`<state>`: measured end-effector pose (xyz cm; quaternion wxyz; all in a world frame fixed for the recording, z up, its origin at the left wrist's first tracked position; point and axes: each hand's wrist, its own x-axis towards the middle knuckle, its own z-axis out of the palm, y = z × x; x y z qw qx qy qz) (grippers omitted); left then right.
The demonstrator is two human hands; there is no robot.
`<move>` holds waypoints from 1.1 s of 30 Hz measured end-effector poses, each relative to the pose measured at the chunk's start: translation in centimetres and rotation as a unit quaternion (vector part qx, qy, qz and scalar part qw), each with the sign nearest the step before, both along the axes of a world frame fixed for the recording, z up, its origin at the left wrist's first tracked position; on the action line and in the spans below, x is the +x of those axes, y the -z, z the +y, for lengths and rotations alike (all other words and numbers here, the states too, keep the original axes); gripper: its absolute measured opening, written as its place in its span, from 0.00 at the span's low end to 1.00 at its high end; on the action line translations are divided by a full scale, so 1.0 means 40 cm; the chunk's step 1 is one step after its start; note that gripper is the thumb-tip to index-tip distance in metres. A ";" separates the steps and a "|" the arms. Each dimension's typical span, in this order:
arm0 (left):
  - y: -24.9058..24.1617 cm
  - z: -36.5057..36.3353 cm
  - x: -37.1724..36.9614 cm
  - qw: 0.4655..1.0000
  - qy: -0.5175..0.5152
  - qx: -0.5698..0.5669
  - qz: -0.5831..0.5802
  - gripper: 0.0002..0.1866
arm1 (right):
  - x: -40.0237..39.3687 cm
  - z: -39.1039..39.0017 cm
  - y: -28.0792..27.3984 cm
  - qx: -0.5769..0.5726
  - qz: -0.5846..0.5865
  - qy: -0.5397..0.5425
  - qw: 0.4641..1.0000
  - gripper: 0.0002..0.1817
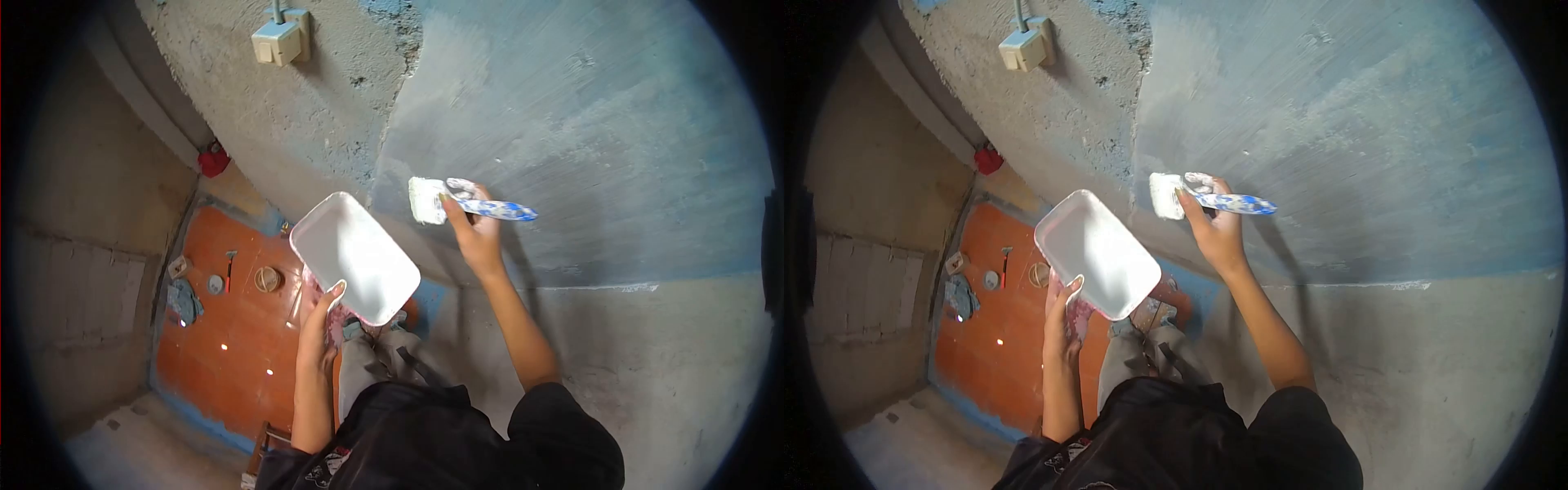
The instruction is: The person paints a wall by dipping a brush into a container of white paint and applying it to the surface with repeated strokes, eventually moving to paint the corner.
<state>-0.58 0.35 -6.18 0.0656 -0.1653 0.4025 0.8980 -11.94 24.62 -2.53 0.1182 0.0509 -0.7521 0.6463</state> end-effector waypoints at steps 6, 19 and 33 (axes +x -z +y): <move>-0.072 0.055 -0.003 0.999 0.002 -0.036 0.003 0.43 | 0.114 -0.033 -0.107 -0.047 -0.047 -0.074 0.995 0.12; -0.121 0.185 0.048 0.999 -0.031 0.004 0.012 0.44 | 0.149 0.008 -0.127 0.342 0.174 -0.043 0.923 0.07; -0.123 0.221 0.071 0.999 -0.024 0.026 -0.010 0.42 | 0.168 0.090 -0.160 -0.038 -0.013 0.034 0.999 0.10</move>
